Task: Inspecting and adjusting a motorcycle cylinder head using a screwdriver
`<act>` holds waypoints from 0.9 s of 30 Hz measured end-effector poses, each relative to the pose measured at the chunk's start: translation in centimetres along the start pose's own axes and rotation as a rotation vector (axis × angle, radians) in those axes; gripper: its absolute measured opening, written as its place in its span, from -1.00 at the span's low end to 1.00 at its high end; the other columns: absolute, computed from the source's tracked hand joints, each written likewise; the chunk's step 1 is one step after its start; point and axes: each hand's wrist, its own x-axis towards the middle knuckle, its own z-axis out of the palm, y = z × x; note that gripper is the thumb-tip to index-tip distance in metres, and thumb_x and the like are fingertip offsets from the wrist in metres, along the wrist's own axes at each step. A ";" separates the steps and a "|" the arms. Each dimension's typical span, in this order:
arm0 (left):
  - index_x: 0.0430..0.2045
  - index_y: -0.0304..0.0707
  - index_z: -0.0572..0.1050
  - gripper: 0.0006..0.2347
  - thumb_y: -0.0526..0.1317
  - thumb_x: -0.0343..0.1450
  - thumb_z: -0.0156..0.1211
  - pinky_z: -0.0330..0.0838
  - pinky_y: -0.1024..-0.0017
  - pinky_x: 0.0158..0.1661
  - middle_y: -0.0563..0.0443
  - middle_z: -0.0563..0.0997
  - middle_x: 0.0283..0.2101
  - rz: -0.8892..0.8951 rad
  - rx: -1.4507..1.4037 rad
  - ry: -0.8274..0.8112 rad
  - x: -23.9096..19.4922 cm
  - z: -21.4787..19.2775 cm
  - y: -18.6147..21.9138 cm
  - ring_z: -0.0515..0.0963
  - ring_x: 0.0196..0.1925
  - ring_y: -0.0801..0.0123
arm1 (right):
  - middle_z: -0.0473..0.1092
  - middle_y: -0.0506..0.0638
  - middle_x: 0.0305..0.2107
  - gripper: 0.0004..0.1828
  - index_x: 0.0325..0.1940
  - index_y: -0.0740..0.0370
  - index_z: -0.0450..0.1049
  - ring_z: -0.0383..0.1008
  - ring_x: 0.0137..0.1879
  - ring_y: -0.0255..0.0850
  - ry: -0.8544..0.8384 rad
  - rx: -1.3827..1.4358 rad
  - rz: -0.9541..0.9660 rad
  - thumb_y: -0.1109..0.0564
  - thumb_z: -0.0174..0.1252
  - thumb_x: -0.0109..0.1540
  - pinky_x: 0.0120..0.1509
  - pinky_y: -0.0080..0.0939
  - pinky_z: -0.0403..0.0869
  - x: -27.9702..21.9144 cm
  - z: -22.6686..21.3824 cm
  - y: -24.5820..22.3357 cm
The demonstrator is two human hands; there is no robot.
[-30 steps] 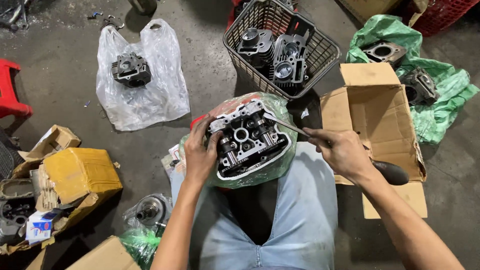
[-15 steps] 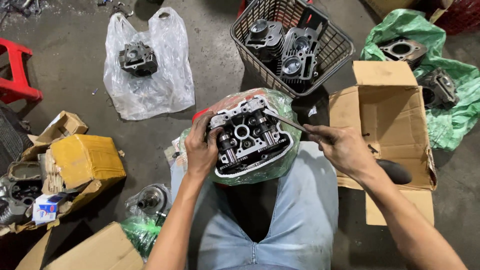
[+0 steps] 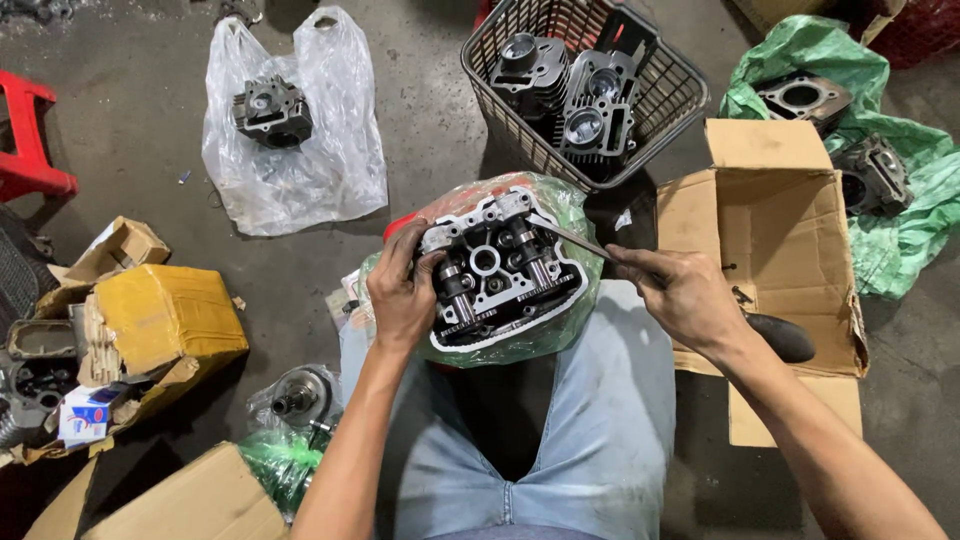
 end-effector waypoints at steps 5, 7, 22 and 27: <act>-0.05 -0.27 0.57 -0.77 -0.19 0.46 0.29 0.50 0.11 0.12 -0.16 0.64 -0.07 -0.011 -0.015 0.022 -0.1 -0.2 0.3 0.64 0.09 -0.08 | 0.54 0.13 -0.51 -0.78 -0.02 0.08 0.67 0.61 -0.35 -0.01 0.064 -0.033 -0.069 0.22 0.24 0.27 -0.26 -0.07 0.52 -0.6 1.4 2.3; -0.05 -0.29 0.57 -0.77 -0.20 0.46 0.28 0.50 0.09 0.11 -0.19 0.64 -0.07 -0.005 -0.023 0.033 -0.1 -0.2 0.3 0.64 0.08 -0.10 | 0.54 0.12 -0.52 -0.76 -0.03 0.06 0.67 0.61 -0.36 0.00 0.051 -0.034 -0.078 0.23 0.23 0.25 -0.26 -0.05 0.53 -0.2 1.1 2.1; -0.02 -0.23 0.58 -0.75 -0.13 0.48 0.25 0.49 0.08 0.10 -0.18 0.67 -0.09 -0.021 -0.031 0.065 0.0 -0.2 -0.4 0.64 0.06 -0.09 | 0.61 0.07 -0.32 -0.65 0.02 0.00 0.68 0.63 -0.26 -0.10 0.224 0.164 0.006 0.31 0.26 0.22 -0.19 -0.11 0.57 -2.0 4.0 4.5; 0.01 -0.22 0.54 -0.62 -0.47 0.31 0.31 0.29 0.19 0.42 -0.09 0.56 0.23 -0.177 -0.041 0.061 0.7 -2.0 3.9 0.63 0.22 0.14 | 0.59 0.18 -0.27 -0.70 0.16 0.39 0.53 0.42 -0.55 -0.28 0.371 0.194 0.098 0.36 0.18 0.33 -0.63 -0.44 0.23 -8.7 2.1 4.6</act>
